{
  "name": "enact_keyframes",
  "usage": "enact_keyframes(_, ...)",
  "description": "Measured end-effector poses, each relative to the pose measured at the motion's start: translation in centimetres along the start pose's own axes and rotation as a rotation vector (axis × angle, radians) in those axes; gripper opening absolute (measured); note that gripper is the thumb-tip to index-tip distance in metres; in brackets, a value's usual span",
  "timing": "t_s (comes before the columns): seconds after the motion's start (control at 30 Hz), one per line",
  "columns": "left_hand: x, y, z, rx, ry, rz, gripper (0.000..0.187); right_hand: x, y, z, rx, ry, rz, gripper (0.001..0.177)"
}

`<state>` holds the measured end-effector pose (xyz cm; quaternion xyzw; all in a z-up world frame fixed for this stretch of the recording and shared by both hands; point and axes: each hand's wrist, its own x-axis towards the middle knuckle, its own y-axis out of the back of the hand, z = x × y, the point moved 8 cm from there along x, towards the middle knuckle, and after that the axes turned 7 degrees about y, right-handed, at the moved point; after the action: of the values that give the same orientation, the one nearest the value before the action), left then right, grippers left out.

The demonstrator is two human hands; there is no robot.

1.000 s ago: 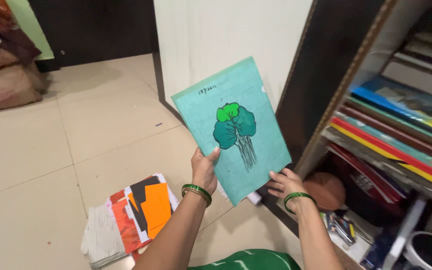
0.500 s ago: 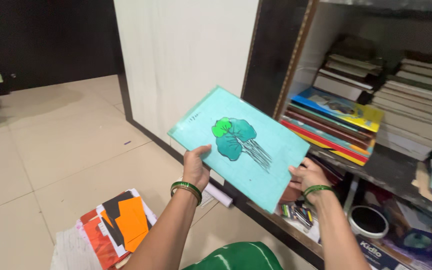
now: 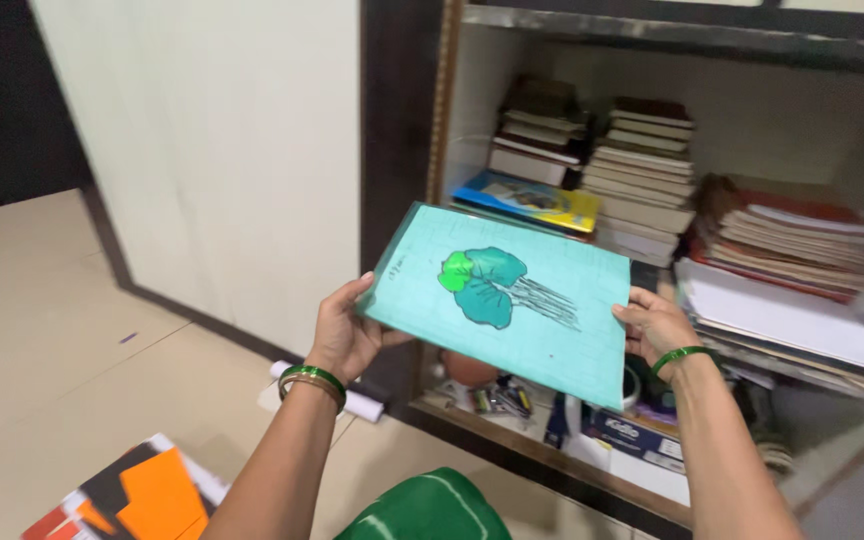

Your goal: The person sits on the floor and organizes a pile of papers, notebooks, and books. They sort through the items, stack them, and place them onto a nearby bookshelf.

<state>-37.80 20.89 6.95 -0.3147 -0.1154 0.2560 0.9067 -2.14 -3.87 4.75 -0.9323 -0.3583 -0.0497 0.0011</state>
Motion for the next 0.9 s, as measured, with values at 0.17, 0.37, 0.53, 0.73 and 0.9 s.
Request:
enact_keyframes(0.17,3.2,-3.0,-4.8,0.393,0.153,-0.023,0.041,-1.2,7.2,0.7,-0.144,-0.036,0.122,0.031)
enact_keyframes(0.37,8.6,-8.2,-11.7,0.554,0.105,-0.015,0.056,-2.4,15.6,1.5,-0.306,-0.095,0.328,0.043)
enact_keyframes(0.53,13.8,-13.9,-16.1,0.437,0.009,-0.106,0.059,-1.2,23.7,0.2,-0.508,-0.014,0.459,0.07)
enact_keyframes(0.73,19.7,-18.9,-21.7,0.331,0.048,-0.038,0.054,0.2,30.1,-3.6,-0.959,0.03,0.526,0.09)
enact_keyframes(0.9,23.2,-21.2,-26.6,0.293,0.202,-0.029,0.044,0.5,27.9,-3.5,-1.089,-0.019,0.193,0.095)
